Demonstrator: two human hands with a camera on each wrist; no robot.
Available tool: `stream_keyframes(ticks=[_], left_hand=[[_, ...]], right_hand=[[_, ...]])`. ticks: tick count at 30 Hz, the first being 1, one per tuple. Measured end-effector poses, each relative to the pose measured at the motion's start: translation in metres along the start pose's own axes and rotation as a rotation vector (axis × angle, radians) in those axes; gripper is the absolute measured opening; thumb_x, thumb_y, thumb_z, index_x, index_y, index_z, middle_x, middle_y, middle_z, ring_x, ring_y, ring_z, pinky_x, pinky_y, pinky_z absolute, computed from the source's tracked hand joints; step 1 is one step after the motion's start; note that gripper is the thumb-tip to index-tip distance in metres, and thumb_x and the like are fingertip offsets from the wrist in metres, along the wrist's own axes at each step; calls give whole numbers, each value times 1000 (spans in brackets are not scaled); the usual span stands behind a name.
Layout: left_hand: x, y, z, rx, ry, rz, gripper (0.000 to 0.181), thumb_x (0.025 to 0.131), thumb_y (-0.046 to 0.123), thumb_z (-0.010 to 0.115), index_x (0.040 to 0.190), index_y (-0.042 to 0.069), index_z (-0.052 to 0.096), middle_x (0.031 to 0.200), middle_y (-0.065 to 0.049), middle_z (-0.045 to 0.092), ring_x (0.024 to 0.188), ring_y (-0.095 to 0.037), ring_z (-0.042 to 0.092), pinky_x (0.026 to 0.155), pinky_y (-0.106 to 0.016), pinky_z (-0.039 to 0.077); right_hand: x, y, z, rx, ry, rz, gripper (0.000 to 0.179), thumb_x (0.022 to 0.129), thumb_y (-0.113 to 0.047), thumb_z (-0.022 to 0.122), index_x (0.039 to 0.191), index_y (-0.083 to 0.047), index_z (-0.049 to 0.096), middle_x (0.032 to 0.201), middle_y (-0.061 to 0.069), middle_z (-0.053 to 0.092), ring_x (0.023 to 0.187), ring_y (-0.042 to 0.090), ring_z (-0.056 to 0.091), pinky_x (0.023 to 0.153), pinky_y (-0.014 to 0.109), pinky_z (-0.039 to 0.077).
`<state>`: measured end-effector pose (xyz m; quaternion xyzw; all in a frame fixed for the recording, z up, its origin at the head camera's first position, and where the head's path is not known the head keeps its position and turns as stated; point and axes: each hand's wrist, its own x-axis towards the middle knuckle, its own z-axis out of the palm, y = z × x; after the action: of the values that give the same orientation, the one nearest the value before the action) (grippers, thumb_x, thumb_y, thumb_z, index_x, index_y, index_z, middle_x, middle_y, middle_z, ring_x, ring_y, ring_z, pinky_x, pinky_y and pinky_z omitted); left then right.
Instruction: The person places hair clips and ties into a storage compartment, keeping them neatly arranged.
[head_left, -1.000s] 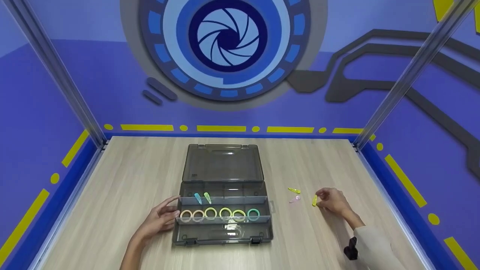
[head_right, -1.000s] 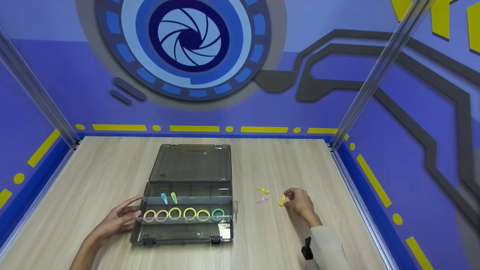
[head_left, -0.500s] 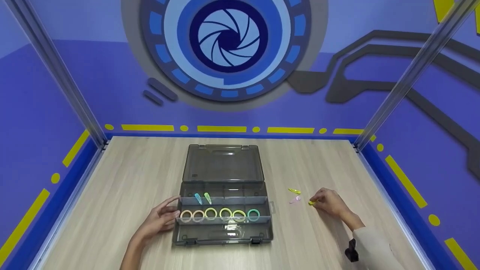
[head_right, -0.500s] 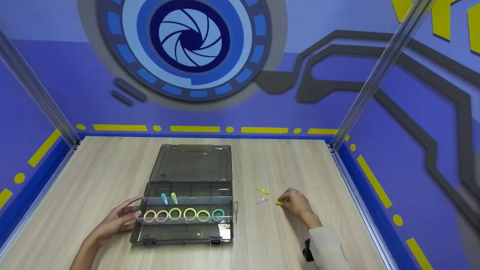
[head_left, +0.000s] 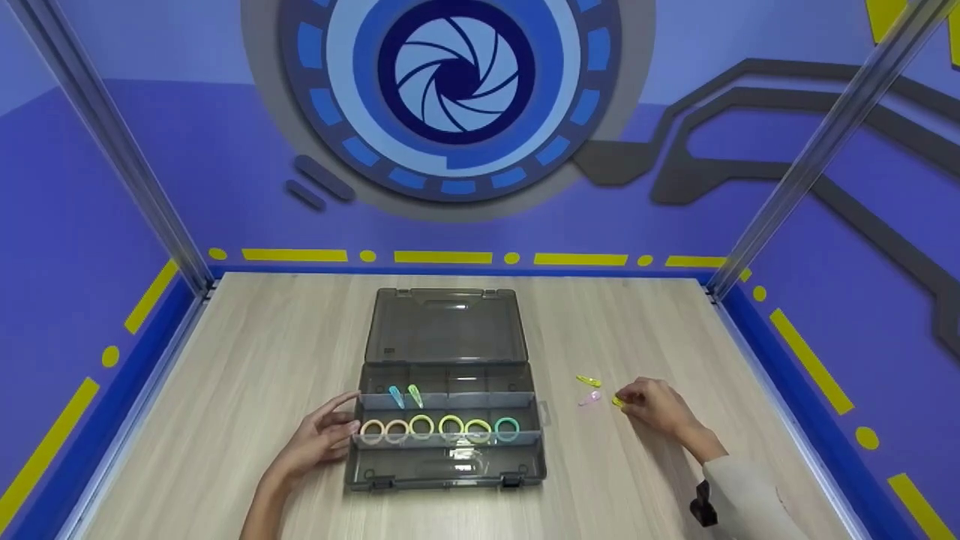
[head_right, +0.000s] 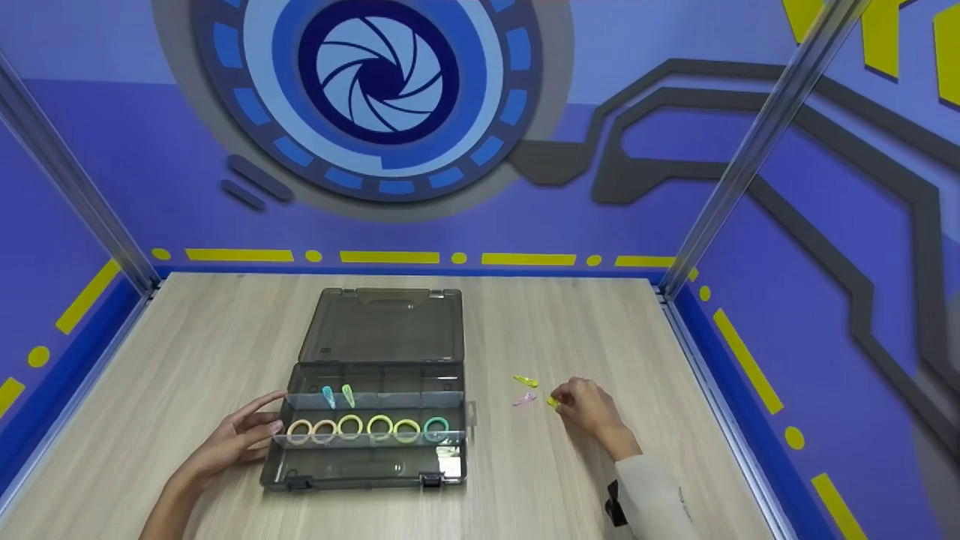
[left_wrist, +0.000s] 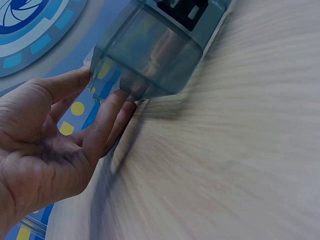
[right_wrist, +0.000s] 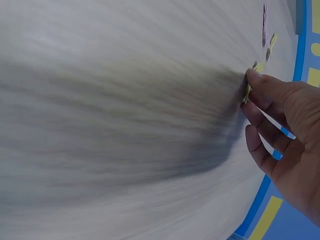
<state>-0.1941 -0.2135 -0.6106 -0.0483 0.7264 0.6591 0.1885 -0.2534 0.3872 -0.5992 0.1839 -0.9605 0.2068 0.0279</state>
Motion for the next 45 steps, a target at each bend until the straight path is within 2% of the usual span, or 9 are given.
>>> stream_keyframes(ticks=[7,17,25,32,36,41,45], left_hand=[[0,0,2,17,21,-22,66,101,28,66,159,18,36,138,-20,54,104,-19,61,87,-38,59],[0,0,1,17,8,-8,66,102,28,65,159,16,35,133,-16,55,105,-19,62,88,-39,59],[-1,0,2,25,22,-12,67,101,28,66,159,16,35,138,-22,55,107,-20,66,89,-40,59],[0,1,1,30,16,1,66,101,26,65,159,15,35,137,-22,54,104,-19,64,87,-38,59],[0,1,1,35,21,5,66,102,26,65,159,15,35,136,-21,55,106,-20,65,89,-41,60],[-1,0,1,33,22,-1,66,101,28,65,159,16,36,136,-20,54,109,-23,65,93,-47,59],[-1,0,1,31,24,-7,67,101,30,66,159,16,36,137,-20,54,111,-24,65,93,-48,58]], right_hand=[[-1,-3,0,-11,-20,-59,14,86,-2,78,99,-7,81,90,3,73,79,15,67,68,29,55],[-4,-9,-1,-47,-12,-180,12,87,2,76,95,-6,82,86,5,72,76,16,66,65,30,55],[-5,-11,4,-95,21,-92,19,83,4,78,100,-4,79,90,7,76,80,20,69,69,35,58],[-4,-16,4,-97,8,-109,14,83,7,78,95,0,80,87,9,74,77,20,70,68,33,59],[-1,-21,1,-105,-31,-116,13,84,6,77,93,-1,81,84,8,72,74,15,66,64,31,56],[0,-26,-2,-106,-39,-89,15,84,9,74,91,-3,81,82,6,74,70,7,57,61,27,50],[1,-27,-2,-51,-45,-69,20,85,13,68,96,0,79,85,8,76,70,8,53,61,27,50]])
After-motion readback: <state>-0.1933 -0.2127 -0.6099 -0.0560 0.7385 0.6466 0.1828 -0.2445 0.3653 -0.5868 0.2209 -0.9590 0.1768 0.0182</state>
